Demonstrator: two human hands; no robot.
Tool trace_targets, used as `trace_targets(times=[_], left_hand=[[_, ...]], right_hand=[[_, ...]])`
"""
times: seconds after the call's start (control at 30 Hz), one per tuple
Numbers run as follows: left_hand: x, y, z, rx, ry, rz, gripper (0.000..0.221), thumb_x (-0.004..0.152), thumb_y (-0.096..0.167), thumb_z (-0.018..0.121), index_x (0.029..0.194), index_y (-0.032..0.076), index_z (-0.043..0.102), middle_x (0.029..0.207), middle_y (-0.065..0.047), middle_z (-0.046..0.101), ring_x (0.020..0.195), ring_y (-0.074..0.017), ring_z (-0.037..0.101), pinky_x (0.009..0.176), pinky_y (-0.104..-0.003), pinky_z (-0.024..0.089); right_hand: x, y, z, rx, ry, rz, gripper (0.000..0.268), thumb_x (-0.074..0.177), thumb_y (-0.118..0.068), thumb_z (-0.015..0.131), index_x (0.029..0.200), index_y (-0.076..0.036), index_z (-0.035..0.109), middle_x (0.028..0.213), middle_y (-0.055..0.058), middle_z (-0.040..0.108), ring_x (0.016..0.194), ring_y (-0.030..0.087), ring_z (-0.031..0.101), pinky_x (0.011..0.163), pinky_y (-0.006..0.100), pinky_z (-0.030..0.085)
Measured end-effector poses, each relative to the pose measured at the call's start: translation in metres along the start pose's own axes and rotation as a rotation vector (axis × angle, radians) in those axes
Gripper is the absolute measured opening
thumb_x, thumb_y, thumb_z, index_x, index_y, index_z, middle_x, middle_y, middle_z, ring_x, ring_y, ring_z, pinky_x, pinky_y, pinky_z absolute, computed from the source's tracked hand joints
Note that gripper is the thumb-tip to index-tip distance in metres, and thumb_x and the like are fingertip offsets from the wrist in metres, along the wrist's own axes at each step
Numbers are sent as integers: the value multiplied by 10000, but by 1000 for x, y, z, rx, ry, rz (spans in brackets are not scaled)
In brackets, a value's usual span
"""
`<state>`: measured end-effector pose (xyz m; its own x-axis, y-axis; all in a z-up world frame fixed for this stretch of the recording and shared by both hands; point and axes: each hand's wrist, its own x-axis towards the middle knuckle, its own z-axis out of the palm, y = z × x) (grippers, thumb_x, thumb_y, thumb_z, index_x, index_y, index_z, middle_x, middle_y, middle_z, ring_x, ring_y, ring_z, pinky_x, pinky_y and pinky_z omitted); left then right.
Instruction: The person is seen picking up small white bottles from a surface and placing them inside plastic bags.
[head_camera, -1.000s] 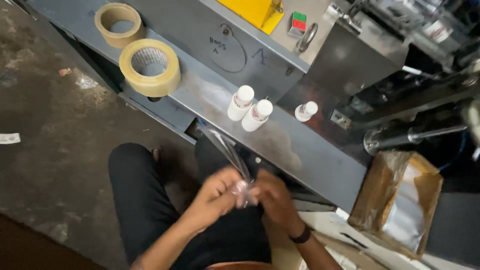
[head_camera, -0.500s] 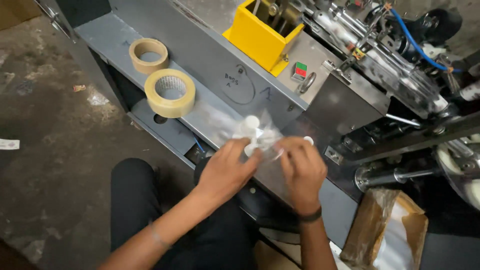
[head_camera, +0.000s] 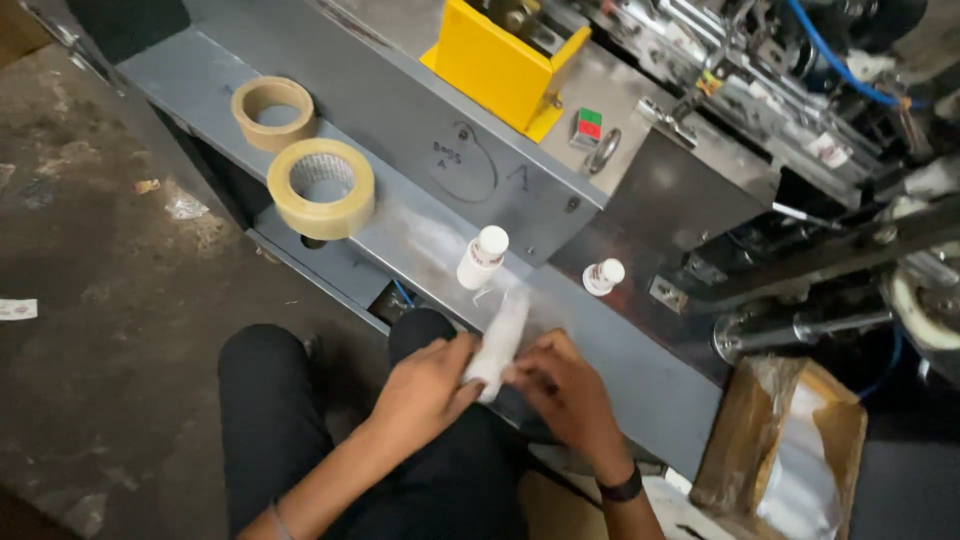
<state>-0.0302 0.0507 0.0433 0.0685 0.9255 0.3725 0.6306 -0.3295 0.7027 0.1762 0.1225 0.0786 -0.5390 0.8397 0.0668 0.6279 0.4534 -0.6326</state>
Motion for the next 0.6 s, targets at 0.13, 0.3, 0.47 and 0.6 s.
trace_targets(times=[0.13, 0.3, 0.47, 0.6], left_hand=[[-2, -3, 0, 5, -336, -407, 325, 820, 221, 763, 1073, 111, 590, 896, -105, 655, 949, -299, 653, 812, -434, 490], [-1, -2, -8, -563, 43, 50, 173, 836, 149, 714, 894, 24, 610, 1165, -143, 693, 1106, -294, 639, 968, -368, 495], [-11, 7, -12, -971, -108, -38, 284, 1025, 179, 582, 1239, -2, 633, 1355, -124, 592, 1281, -238, 555, 1108, -354, 412], [-9, 31, -21, -1120, -80, -155, 402, 1046, 167, 622, 1381, 54, 431, 1321, -121, 580, 1235, -220, 559, 1044, -341, 456]], right_hand=[[-15, -57, 2, 119, -3, -341, 140, 824, -217, 801, 852, -128, 696, 979, 22, 623, 954, 243, 613, 838, 382, 484], [-13, -85, 8, 48, 80, -563, 177, 830, -287, 814, 831, -140, 716, 1032, 4, 671, 986, 234, 592, 910, 398, 423], [-8, -67, -7, 34, 354, -358, 118, 935, -219, 694, 960, -125, 762, 1081, 0, 739, 1012, 210, 653, 918, 362, 456], [-8, -67, -13, -65, 327, -306, 218, 997, -234, 616, 1034, -94, 778, 1148, 18, 755, 1061, 229, 657, 958, 395, 436]])
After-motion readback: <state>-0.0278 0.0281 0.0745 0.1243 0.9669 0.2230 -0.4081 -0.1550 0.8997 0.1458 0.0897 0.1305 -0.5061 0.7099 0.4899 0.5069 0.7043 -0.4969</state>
